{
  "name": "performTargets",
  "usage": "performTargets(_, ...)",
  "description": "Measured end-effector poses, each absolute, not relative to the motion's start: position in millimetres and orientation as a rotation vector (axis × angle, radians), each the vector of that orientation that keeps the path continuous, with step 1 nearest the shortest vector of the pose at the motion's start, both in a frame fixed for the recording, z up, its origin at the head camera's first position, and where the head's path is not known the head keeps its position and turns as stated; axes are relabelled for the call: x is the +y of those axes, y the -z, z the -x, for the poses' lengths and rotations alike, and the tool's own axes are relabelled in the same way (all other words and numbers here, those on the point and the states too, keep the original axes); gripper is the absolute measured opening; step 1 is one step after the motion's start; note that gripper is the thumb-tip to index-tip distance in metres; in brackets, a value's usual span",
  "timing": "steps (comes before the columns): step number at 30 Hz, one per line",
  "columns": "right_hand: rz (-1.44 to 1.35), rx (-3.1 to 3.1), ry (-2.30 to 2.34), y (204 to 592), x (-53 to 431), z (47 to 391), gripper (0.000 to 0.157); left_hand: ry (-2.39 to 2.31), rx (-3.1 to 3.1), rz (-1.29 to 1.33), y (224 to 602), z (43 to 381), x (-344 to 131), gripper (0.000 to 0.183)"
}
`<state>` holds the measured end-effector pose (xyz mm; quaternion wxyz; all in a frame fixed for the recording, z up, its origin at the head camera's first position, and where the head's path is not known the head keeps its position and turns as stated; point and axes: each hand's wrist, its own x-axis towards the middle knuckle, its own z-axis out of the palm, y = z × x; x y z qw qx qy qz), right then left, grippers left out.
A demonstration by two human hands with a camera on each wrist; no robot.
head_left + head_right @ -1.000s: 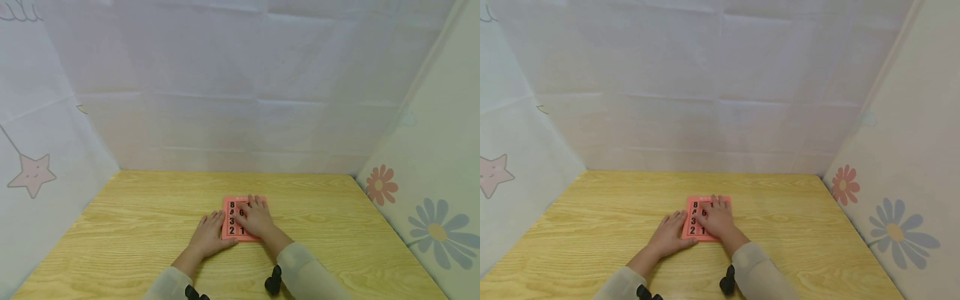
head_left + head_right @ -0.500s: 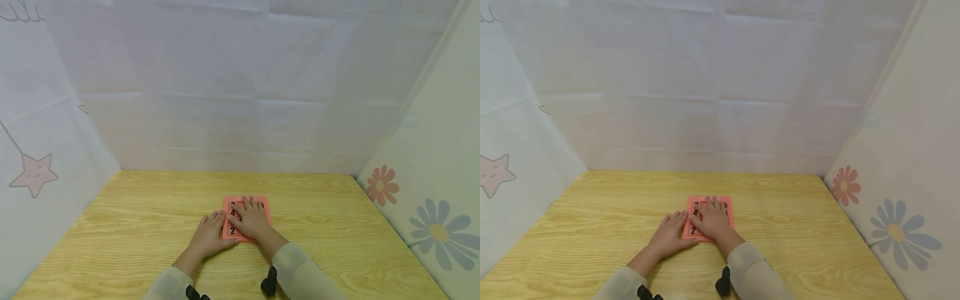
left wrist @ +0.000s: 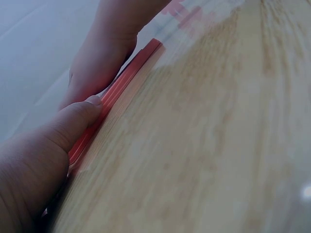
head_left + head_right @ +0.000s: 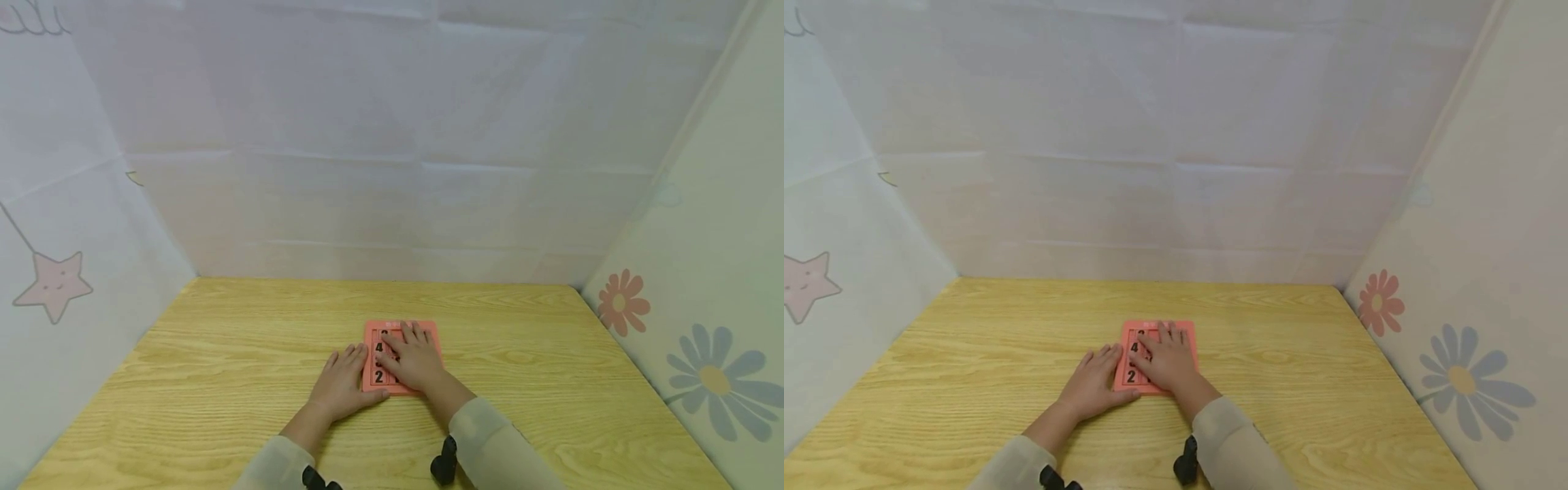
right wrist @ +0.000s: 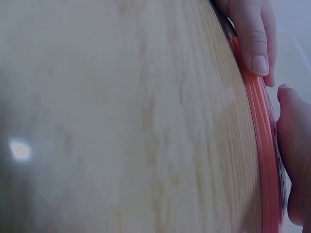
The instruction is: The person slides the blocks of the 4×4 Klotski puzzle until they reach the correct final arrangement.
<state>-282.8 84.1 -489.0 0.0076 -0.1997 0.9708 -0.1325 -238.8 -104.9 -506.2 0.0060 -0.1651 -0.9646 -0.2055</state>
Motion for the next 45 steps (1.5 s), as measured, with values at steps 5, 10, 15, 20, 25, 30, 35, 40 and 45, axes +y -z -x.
performTargets(5, 0.615, 3.039, 0.409, 489.3, 87.5, 283.2, 0.061, 0.630, -3.023, 0.513, 506.2, 239.1, -104.3, 0.106)
performTargets(10, 0.618, 3.047, 0.402, 489.3, 91.9, 281.9, 0.060, 0.634, -3.020, 0.509, 506.7, 239.7, -103.9, 0.106)
performTargets(15, 0.612, 3.055, 0.447, 488.2, 96.1, 280.8, 0.058, 0.633, -3.018, 0.503, 506.8, 240.6, -104.1, 0.107)
performTargets(20, 0.588, 3.062, 0.459, 489.5, 98.0, 282.3, 0.060, 0.633, -3.023, 0.497, 506.5, 240.8, -104.2, 0.107)
performTargets(25, 0.576, 3.066, 0.454, 490.7, 99.9, 283.3, 0.060, 0.648, -3.023, 0.494, 506.2, 240.9, -104.2, 0.107)
performTargets(30, 0.565, 3.065, 0.451, 489.5, 101.8, 282.7, 0.059, 0.670, -3.019, 0.490, 505.4, 241.5, -104.2, 0.107)
performTargets(35, 0.559, 3.060, 0.459, 489.2, 102.4, 281.7, 0.059, 0.662, -3.020, 0.491, 505.0, 242.0, -103.8, 0.106)
performTargets(40, 0.577, 3.063, 0.490, 488.7, 101.9, 279.1, 0.060, 0.653, -3.020, 0.495, 504.3, 241.5, -103.9, 0.106)
performTargets(45, 0.635, 3.075, 0.494, 489.7, 100.6, 276.1, 0.059, 0.637, -3.016, 0.500, 505.1, 241.0, -103.5, 0.105)
